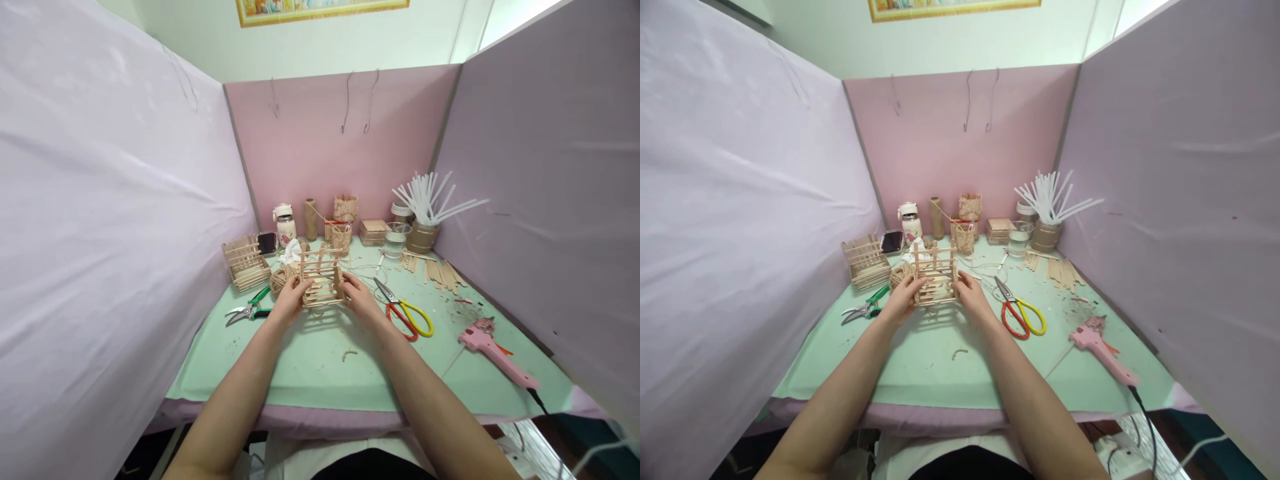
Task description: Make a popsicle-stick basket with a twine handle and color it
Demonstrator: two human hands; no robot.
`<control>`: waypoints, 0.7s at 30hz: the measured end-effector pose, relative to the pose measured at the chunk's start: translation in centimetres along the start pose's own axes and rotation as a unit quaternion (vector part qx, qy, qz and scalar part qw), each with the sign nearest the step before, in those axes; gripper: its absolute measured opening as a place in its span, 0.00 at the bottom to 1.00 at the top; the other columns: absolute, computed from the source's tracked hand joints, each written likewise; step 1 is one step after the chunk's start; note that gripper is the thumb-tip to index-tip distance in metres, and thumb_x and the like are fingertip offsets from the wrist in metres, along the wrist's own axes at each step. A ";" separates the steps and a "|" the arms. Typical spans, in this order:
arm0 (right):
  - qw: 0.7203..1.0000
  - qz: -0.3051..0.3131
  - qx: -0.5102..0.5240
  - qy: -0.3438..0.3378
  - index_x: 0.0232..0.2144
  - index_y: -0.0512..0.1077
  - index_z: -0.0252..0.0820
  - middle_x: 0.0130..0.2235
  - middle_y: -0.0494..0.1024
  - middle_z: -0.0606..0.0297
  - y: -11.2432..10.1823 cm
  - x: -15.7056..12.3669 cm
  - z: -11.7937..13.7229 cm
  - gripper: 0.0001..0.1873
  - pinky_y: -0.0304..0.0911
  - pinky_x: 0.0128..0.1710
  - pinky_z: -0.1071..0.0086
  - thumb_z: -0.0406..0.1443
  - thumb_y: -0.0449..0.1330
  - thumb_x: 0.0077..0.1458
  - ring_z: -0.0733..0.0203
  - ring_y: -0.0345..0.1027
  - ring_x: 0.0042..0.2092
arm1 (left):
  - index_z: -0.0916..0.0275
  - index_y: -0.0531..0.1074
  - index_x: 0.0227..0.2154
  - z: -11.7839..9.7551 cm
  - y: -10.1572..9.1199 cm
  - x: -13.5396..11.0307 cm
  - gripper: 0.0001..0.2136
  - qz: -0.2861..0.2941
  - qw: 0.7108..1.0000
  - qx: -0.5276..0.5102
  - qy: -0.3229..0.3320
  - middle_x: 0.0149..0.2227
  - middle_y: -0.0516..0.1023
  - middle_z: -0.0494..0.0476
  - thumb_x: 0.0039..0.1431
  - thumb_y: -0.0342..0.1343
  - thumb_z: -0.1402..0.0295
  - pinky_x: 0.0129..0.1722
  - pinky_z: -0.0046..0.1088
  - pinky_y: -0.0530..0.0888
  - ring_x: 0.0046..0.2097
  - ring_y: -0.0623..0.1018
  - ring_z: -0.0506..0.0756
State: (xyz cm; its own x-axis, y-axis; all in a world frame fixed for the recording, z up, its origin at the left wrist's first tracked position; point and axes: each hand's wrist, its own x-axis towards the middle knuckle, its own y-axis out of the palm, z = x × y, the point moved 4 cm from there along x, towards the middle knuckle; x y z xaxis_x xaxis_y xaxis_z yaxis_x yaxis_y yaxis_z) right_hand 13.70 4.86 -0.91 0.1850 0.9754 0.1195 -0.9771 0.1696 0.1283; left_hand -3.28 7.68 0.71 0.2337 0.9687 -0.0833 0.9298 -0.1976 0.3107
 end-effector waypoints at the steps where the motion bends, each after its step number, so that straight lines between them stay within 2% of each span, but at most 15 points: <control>1: 1.000 -0.005 -0.002 0.002 0.48 0.74 0.46 0.45 0.80 0.63 0.0 0.0 0.0 0.25 0.68 0.45 0.64 0.40 0.58 0.46 0.54 0.71 0.48 | 0.60 0.70 0.40 -0.1 0.0 0.0 0.22 -0.001 1.000 -0.002 0.001 0.41 0.80 0.58 0.41 0.70 0.61 0.36 0.31 0.76 0.41 0.80 0.59; 8: 0.996 -0.041 0.056 0.061 0.55 0.67 0.45 0.58 0.71 0.57 -0.3 -0.1 -0.5 0.34 0.66 0.51 0.62 0.44 0.64 0.43 0.53 0.68 0.56 | 0.62 0.71 0.38 0.1 -0.3 0.4 0.21 -0.004 1.000 -0.028 0.000 0.38 0.81 0.57 0.42 0.70 0.62 0.33 0.29 0.77 0.38 0.81 0.57; 11: 0.988 -0.107 0.111 0.024 0.51 0.69 0.46 0.59 0.70 0.60 -1.2 0.0 -0.1 0.29 0.63 0.55 0.63 0.48 0.62 0.46 0.56 0.65 0.59 | 0.62 0.71 0.39 -0.3 -0.4 0.4 0.21 -0.006 0.998 -0.069 0.012 0.38 0.81 0.57 0.43 0.69 0.61 0.34 0.32 0.78 0.39 0.81 0.58; 13: 0.979 -0.162 0.128 -0.006 0.46 0.71 0.45 0.55 0.72 0.61 -1.9 0.0 0.1 0.25 0.62 0.55 0.63 0.49 0.60 0.47 0.56 0.66 0.57 | 0.61 0.71 0.40 -1.0 -0.3 -0.2 0.21 -0.002 0.994 -0.102 0.036 0.41 0.80 0.57 0.44 0.69 0.60 0.38 0.36 0.80 0.41 0.81 0.58; 15: 0.973 -0.191 0.125 -0.026 0.41 0.72 0.44 0.48 0.75 0.62 -2.4 0.0 0.0 0.21 0.63 0.54 0.63 0.48 0.61 0.47 0.57 0.69 0.52 | 0.60 0.70 0.42 -2.0 0.1 -1.2 0.22 0.011 0.990 -0.119 0.079 0.46 0.79 0.58 0.45 0.68 0.60 0.41 0.39 0.80 0.45 0.80 0.60; 17: 0.972 -0.205 0.106 -0.047 0.38 0.72 0.43 0.43 0.76 0.63 -2.6 0.1 -0.1 0.19 0.63 0.51 0.63 0.47 0.61 0.46 0.57 0.70 0.48 | 0.59 0.69 0.44 -3.2 0.4 -2.4 0.22 0.022 0.983 -0.108 0.149 0.49 0.77 0.59 0.47 0.67 0.61 0.42 0.39 0.80 0.47 0.79 0.60; 19: 0.970 -0.218 0.080 -0.070 0.37 0.72 0.43 0.40 0.76 0.64 -2.8 0.2 -0.2 0.18 0.63 0.49 0.63 0.47 0.60 0.47 0.58 0.70 0.46 | 0.56 0.68 0.48 -4.4 0.6 -3.3 0.23 0.041 0.970 -0.062 0.232 0.53 0.75 0.59 0.48 0.67 0.62 0.44 0.37 0.79 0.50 0.78 0.60; 21: 0.968 -0.232 0.059 -0.082 0.36 0.72 0.43 0.39 0.76 0.65 -2.9 0.2 -0.3 0.17 0.63 0.48 0.63 0.47 0.60 0.47 0.58 0.69 0.44 | 0.56 0.67 0.50 -5.3 0.3 -3.6 0.26 0.025 0.950 0.028 0.311 0.54 0.73 0.60 0.46 0.68 0.66 0.44 0.35 0.78 0.49 0.78 0.59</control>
State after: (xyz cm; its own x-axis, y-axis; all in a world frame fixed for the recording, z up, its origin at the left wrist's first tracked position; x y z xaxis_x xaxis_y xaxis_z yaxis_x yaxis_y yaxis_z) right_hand 16.56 4.60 -1.59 0.6240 0.7617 0.1746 -0.7681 0.5568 0.3163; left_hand -5.34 4.94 6.14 0.0810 0.8553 0.5117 0.9397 -0.2367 0.2469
